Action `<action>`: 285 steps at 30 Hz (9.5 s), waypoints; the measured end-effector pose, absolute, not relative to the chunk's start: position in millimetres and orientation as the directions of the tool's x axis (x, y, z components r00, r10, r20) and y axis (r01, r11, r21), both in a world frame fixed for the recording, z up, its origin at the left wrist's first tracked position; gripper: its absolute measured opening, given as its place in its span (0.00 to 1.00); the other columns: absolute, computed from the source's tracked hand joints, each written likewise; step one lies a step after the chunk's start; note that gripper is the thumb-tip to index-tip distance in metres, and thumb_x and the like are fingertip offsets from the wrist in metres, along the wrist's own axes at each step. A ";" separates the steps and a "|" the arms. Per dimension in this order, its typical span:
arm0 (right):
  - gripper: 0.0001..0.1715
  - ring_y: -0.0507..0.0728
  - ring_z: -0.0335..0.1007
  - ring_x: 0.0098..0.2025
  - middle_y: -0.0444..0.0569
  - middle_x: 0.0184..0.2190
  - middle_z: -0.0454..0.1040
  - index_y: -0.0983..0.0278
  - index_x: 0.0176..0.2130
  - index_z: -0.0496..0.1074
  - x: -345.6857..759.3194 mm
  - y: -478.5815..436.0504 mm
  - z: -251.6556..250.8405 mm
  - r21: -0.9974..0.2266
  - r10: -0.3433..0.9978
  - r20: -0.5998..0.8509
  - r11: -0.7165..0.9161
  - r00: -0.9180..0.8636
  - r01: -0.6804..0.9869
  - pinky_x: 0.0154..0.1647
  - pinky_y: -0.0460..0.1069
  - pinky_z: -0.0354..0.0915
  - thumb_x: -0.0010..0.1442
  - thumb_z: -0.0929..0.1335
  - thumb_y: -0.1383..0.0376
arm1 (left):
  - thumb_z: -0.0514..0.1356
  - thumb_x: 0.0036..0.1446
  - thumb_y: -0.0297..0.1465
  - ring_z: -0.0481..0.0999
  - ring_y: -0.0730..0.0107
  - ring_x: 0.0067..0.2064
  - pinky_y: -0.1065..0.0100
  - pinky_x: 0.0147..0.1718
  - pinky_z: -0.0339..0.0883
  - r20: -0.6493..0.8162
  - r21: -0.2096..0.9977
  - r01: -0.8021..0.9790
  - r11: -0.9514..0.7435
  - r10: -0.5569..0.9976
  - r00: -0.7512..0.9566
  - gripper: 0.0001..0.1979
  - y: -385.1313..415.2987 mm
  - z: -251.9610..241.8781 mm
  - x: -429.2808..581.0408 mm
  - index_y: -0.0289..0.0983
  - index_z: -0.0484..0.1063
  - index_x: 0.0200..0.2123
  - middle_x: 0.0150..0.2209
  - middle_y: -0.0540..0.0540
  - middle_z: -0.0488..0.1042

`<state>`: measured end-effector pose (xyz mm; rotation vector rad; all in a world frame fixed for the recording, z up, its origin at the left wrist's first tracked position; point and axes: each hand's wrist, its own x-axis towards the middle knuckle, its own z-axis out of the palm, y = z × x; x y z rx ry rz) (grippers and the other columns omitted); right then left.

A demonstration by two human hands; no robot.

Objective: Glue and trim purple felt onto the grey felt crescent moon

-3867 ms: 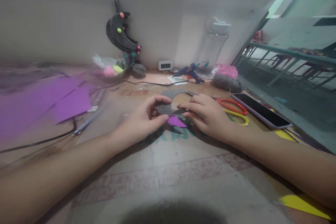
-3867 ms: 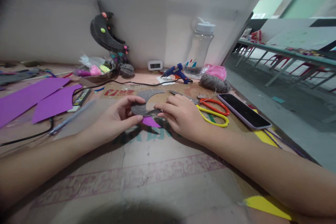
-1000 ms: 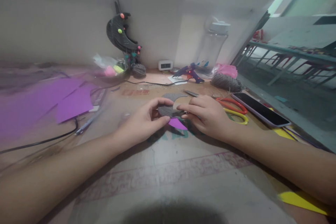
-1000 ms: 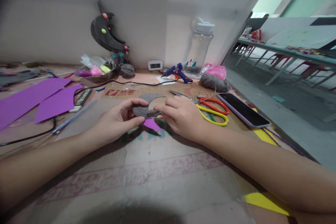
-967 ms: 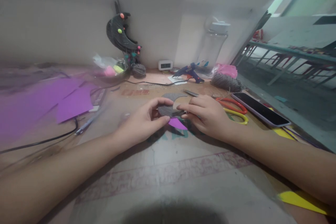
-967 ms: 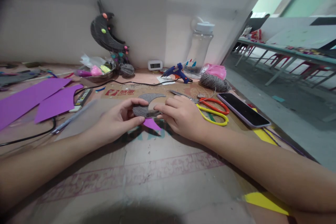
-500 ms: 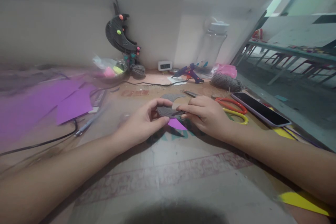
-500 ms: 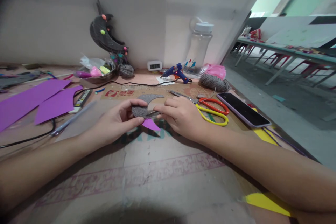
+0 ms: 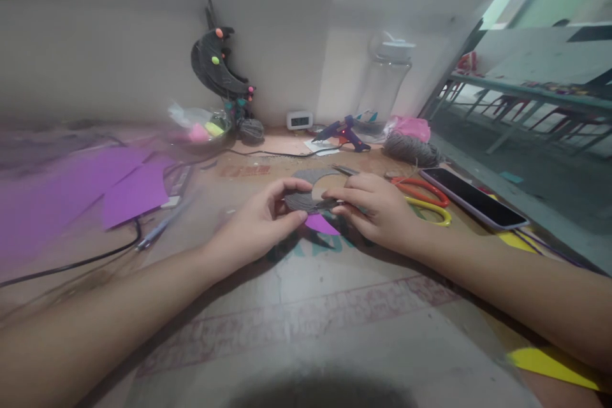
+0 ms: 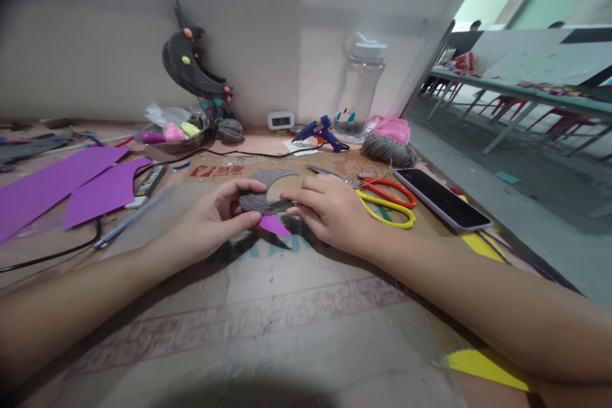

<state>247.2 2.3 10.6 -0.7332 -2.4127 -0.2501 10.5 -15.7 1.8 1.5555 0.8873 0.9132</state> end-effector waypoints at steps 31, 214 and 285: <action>0.16 0.56 0.66 0.33 0.51 0.31 0.73 0.65 0.48 0.75 247.0 1.0 9.5 -0.049 0.472 0.591 0.831 -0.654 0.555 0.33 0.49 0.60 0.67 0.64 0.61 | 0.61 0.58 0.30 0.73 0.75 0.28 0.73 0.26 0.63 0.112 0.983 0.086 -0.163 0.899 0.424 0.18 -15.6 3.7 10.8 0.40 0.65 0.52 0.30 0.52 0.74; 0.14 0.54 0.63 0.26 0.42 0.22 0.67 0.60 0.27 0.65 257.6 -14.5 17.5 -0.613 0.938 0.192 0.345 -0.289 0.711 0.25 0.47 0.60 0.54 0.69 0.53 | 0.65 0.54 0.30 0.77 0.75 0.28 0.72 0.29 0.72 0.068 0.997 -0.042 -0.062 0.981 0.184 0.16 -3.8 3.1 14.5 0.36 0.64 0.44 0.35 0.49 0.75; 0.16 0.56 0.69 0.27 0.42 0.23 0.70 0.59 0.28 0.65 260.8 -13.2 15.7 -0.539 0.948 0.235 0.312 -0.216 0.782 0.27 0.49 0.63 0.55 0.70 0.51 | 0.64 0.56 0.32 0.77 0.75 0.29 0.73 0.29 0.73 0.100 0.995 -0.013 -0.100 0.967 0.236 0.16 -1.6 -0.3 12.3 0.37 0.64 0.45 0.35 0.50 0.74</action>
